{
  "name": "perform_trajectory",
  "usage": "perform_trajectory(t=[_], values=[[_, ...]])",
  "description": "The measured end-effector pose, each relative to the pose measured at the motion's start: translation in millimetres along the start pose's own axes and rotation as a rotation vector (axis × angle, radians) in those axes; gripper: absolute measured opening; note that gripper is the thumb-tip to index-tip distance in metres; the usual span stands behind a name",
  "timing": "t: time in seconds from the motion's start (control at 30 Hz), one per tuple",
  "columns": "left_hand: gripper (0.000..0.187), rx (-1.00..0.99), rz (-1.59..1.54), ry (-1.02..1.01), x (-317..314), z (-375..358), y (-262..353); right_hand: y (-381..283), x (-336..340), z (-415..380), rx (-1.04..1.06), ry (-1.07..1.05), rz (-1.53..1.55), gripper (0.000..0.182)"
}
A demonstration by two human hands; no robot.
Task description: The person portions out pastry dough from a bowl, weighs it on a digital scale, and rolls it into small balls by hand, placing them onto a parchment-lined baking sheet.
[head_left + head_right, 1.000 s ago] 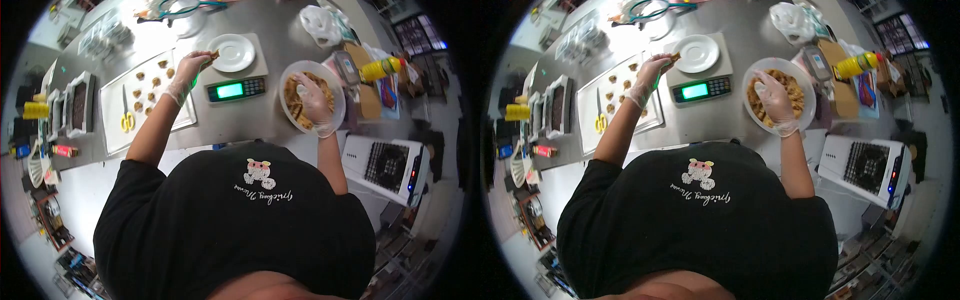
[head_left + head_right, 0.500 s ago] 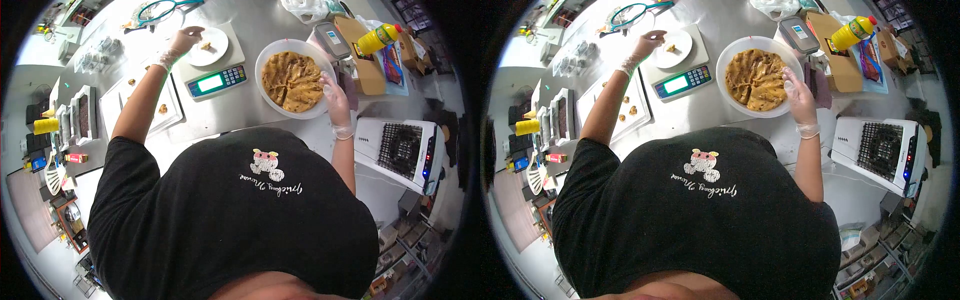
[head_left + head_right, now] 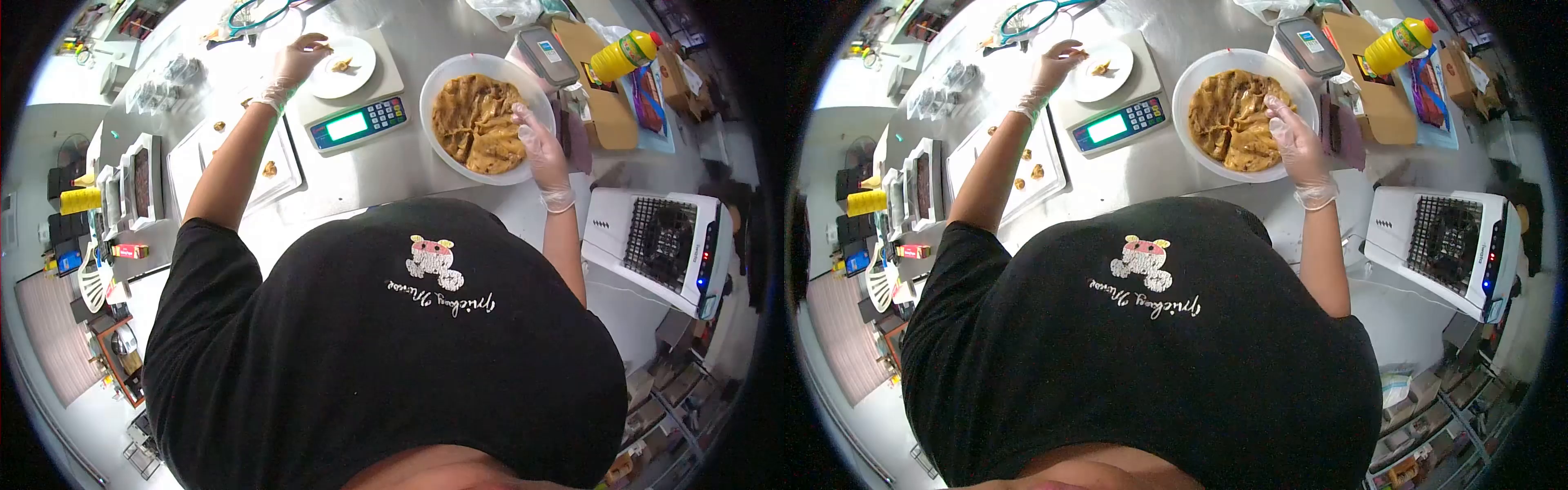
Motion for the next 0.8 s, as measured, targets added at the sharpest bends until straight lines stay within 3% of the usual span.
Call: perform_trajectory(t=[0.33, 0.53, 0.8], values=[[0.026, 0.072, -0.308, -0.111, -25, 6, -24, -3, 4, -11, -0.075, 0.049, -0.012, 0.041], [0.024, 0.124, -0.157, -0.102, -40, 13, -39, -5, 6, -17, -0.080, 0.071, -0.001, 0.041], [0.021, 0.171, -0.289, -0.075, -43, 18, -51, -11, 8, -18, -0.094, 0.056, 0.022, 0.044]])
Point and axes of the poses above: each hand's wrist, its own z-axis towards the middle knuckle, its own x-axis out of the back of the hand, y = z × x, the point moved 8 cm from there along z, towards the middle knuckle, and after that the axes turned 7 degrees about -z, right-handed, at the moved point
